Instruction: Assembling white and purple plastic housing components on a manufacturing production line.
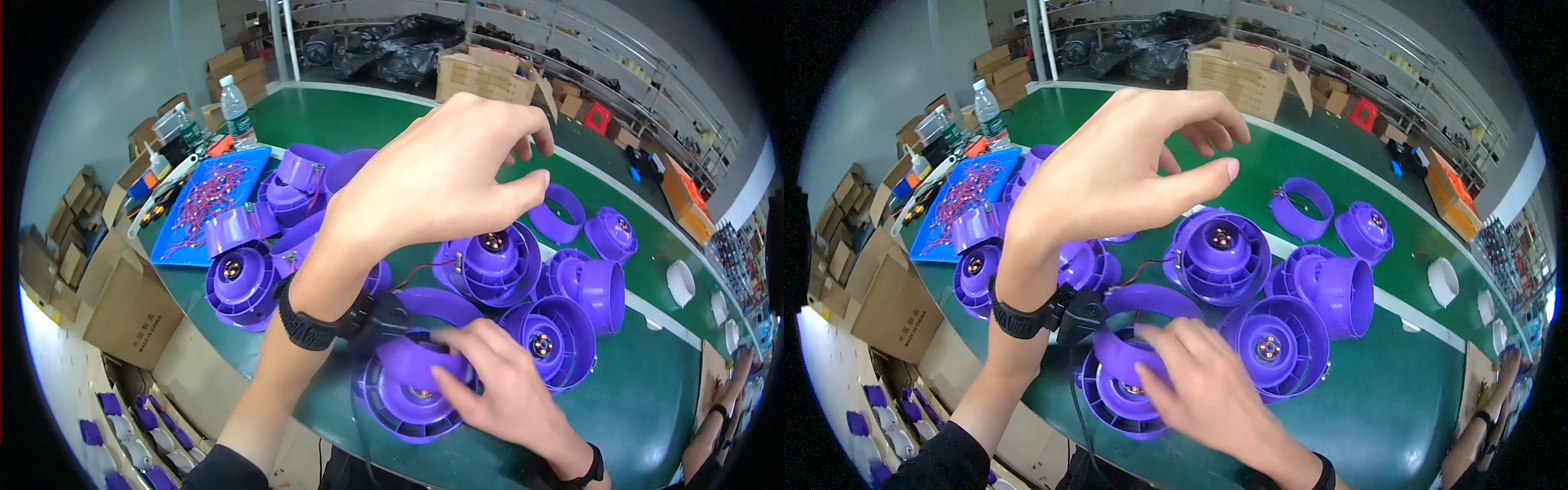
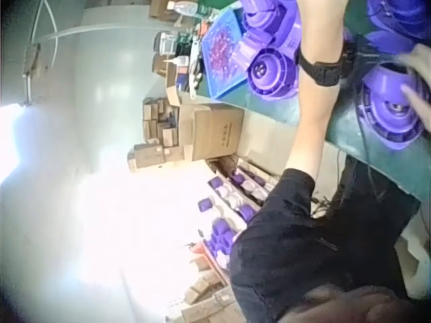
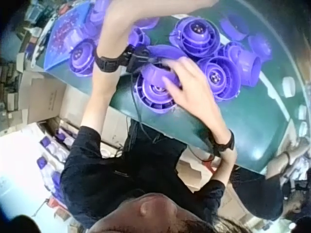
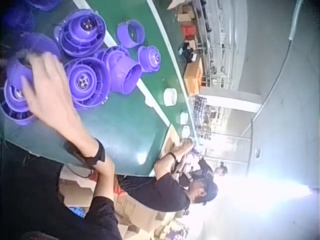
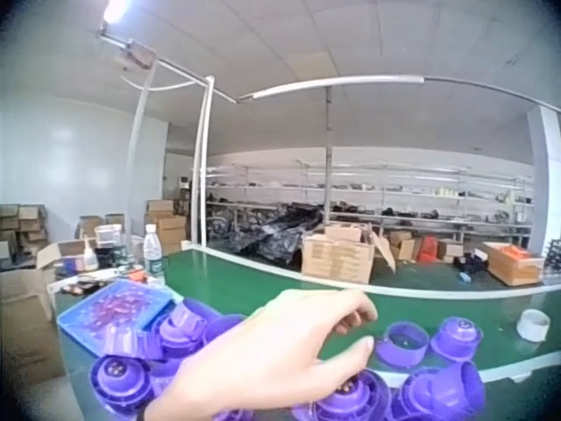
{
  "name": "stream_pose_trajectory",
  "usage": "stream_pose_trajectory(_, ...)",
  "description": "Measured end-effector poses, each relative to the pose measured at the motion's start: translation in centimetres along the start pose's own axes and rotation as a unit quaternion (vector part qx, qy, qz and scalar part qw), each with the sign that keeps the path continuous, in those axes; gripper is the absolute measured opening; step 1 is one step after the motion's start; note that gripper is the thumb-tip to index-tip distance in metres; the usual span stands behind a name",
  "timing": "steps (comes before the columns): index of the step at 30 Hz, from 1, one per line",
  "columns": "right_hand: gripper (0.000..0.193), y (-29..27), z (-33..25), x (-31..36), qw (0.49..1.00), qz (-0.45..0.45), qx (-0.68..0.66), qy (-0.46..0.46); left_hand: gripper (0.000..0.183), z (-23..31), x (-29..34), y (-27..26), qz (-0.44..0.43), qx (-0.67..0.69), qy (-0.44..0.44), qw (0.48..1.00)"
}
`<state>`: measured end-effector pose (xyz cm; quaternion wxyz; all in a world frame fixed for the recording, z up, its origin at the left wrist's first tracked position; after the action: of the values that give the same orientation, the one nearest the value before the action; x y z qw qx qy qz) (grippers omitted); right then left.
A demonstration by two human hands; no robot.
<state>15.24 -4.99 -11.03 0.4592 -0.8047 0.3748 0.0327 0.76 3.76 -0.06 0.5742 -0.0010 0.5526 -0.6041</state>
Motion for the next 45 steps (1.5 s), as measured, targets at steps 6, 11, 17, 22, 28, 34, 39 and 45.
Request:
stream_pose_trajectory(6, 0.011, -5.4, -1.1, -2.3, 0.974, 0.182, -0.118, 0.064, 0.025, -0.2, 0.1, -3.2, 0.093, 0.062, -0.002, 0.994)
stream_pose_trajectory(11, 0.027, -11.1, 0.1, -4.5, 0.906, 0.354, -0.218, 0.080, 0.031, -0.9, -0.7, -4.2, 0.079, 0.157, -0.083, 0.981)
stream_pose_trajectory(17, 0.021, -10.6, 0.5, -5.5, 0.858, 0.400, -0.322, 0.027, 0.086, -0.5, -0.8, -0.2, -0.054, 0.195, 0.042, 0.978)
stream_pose_trajectory(22, 0.039, -7.6, 1.5, -5.4, 0.853, 0.219, -0.463, 0.100, 0.059, -1.4, -1.5, 3.1, -0.107, 0.164, 0.041, 0.980)
stream_pose_trajectory(28, 0.053, -6.6, 2.2, -5.9, 0.832, 0.101, -0.528, 0.137, 0.030, -1.1, -1.7, 3.1, -0.043, 0.126, 0.044, 0.990)
stream_pose_trajectory(34, 0.075, -7.5, 3.0, -5.9, 0.777, 0.081, -0.611, 0.131, 0.028, -0.8, -1.4, 2.8, -0.026, 0.061, -0.017, 0.998)
stream_pose_trajectory(39, 0.083, -12.7, 5.4, -5.0, 0.711, 0.162, -0.683, -0.034, 0.041, -1.9, -0.9, 2.7, -0.020, 0.178, -0.217, 0.960)
stream_pose_trajectory(45, 0.069, -12.2, 6.1, -4.8, 0.692, 0.258, -0.674, -0.023, 0.037, -1.1, -1.1, 3.3, -0.080, 0.327, -0.263, 0.904)
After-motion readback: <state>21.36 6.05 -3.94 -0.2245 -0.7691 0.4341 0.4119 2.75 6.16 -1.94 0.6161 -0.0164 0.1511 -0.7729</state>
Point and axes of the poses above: each hand's wrist, its own x-axis away from the middle knuckle, its own y-axis out of the palm, z = x × y, the point moved 4 cm from there along -x, towards the middle knuckle, and after that the axes turned 4 degrees about -y, right-handed, at the moved point
